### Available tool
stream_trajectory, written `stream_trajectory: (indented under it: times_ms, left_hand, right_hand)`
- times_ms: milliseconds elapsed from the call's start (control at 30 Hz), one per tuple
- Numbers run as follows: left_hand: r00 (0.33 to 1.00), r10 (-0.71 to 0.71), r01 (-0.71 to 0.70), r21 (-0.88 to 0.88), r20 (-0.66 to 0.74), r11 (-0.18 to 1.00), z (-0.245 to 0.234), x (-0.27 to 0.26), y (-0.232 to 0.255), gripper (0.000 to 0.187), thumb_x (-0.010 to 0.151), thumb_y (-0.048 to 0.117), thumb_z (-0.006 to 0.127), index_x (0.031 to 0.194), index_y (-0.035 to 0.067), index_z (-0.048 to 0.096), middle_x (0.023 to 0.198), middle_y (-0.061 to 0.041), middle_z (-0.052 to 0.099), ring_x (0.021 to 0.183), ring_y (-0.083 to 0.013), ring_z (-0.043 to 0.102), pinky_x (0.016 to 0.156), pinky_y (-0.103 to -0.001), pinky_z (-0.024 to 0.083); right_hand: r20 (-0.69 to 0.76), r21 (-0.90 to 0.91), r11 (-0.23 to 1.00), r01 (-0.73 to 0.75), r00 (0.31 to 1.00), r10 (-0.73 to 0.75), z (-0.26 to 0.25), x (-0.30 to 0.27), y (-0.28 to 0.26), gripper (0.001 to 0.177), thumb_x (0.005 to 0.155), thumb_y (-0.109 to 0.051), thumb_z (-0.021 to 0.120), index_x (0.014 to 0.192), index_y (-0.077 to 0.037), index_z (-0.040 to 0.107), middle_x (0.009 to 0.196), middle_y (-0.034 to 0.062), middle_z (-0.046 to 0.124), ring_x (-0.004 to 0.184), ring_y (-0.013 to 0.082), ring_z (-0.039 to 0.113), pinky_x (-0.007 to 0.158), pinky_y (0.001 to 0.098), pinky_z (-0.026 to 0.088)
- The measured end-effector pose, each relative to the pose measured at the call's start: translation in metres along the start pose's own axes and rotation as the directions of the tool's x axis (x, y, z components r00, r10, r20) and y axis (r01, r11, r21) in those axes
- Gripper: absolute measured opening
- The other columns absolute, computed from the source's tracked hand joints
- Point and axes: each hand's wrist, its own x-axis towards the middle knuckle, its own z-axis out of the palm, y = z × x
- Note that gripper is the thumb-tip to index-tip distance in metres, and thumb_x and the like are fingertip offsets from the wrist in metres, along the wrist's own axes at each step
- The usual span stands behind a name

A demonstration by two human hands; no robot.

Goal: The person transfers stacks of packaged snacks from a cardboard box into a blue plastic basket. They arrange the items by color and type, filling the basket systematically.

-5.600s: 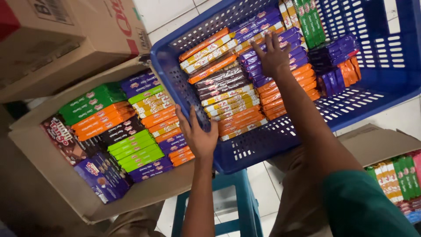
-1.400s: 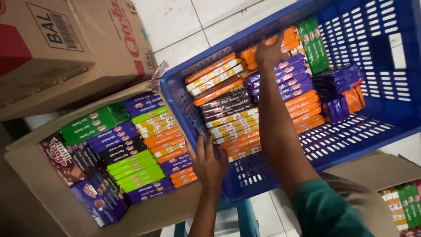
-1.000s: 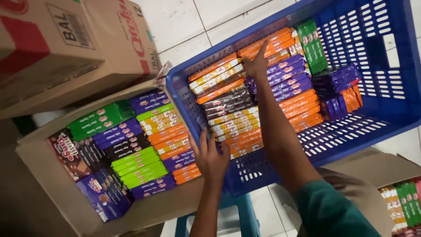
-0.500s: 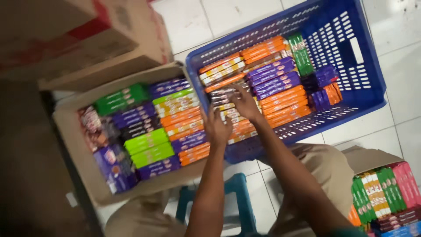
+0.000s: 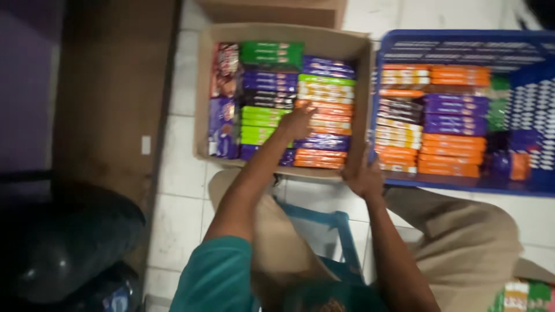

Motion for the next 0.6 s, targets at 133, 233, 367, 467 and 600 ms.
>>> stream_trajectory:
  times_ms: [133, 233, 367, 467, 600]
  left_hand:
    - [0.948, -0.318, 0.308, 0.291, -0.015, 0.906, 0.024, -0.039, -0.135, 0.055, 0.09, 0.037, 0.063, 0.142, 0.023, 0.062, 0.141, -0.012, 0.062, 0.134, -0.0336, 0.059, 0.104, -0.059, 0.047]
    - [0.887, -0.354, 0.413, 0.168, -0.296, 0.895, -0.042, -0.062, -0.148, 0.08, 0.086, 0.029, 0.078, 0.157, 0.023, 0.04, 0.155, -0.013, 0.043, 0.143, -0.0411, 0.042, 0.094, -0.065, 0.056]
    - [0.851, -0.13, 0.275, 0.219, -0.508, 0.936, -0.071, -0.031, -0.133, 0.068, 0.074, 0.023, 0.083, 0.137, 0.016, 0.059, 0.134, -0.019, 0.058, 0.122, -0.0433, 0.06, 0.087, -0.062, 0.057]
    - [0.85, -0.065, 0.272, 0.331, -0.522, 0.903, -0.109, 0.01, -0.108, 0.07, 0.076, 0.015, 0.076, 0.143, 0.019, 0.057, 0.144, -0.015, 0.054, 0.132, -0.0404, 0.051, 0.095, -0.062, 0.051]
    - [0.95, -0.233, 0.278, 0.217, -0.209, 0.936, -0.118, 0.075, -0.112, 0.09, 0.085, -0.015, 0.064, 0.163, 0.017, 0.03, 0.167, -0.014, 0.027, 0.153, -0.0398, 0.023, 0.114, -0.069, 0.034]
  right_hand:
    - [-0.107, -0.238, 0.966, 0.105, 0.985, -0.133, 0.028, -0.002, 0.022, 0.081, 0.098, -0.044, 0.053, 0.17, -0.021, 0.021, 0.156, 0.0418, 0.031, 0.121, 0.0612, 0.06, 0.097, 0.0691, 0.048]
    - [-0.099, -0.249, 0.964, 0.095, 0.987, -0.123, 0.028, 0.015, 0.031, 0.123, 0.068, -0.072, 0.067, 0.17, -0.039, 0.006, 0.158, 0.0308, 0.031, 0.123, 0.0575, 0.061, 0.102, 0.0595, 0.048]
    - [-0.052, -0.149, 0.987, 0.058, 0.996, -0.066, 0.038, 0.01, 0.046, 0.114, 0.069, -0.069, 0.071, 0.167, -0.046, 0.017, 0.156, 0.0336, 0.032, 0.124, 0.0576, 0.06, 0.099, 0.0608, 0.048]
    - [-0.106, -0.123, 0.985, 0.117, 0.986, -0.131, 0.038, 0.009, 0.047, 0.108, 0.072, -0.068, 0.071, 0.165, -0.043, 0.024, 0.149, 0.0391, 0.034, 0.122, 0.0621, 0.055, 0.083, 0.0636, 0.053]
    - [-0.03, -0.029, 0.998, 0.062, 0.998, -0.063, 0.019, -0.002, 0.027, 0.104, 0.074, -0.074, 0.064, 0.164, -0.042, 0.023, 0.152, 0.0431, 0.026, 0.136, 0.0643, 0.038, 0.089, 0.0697, 0.044]
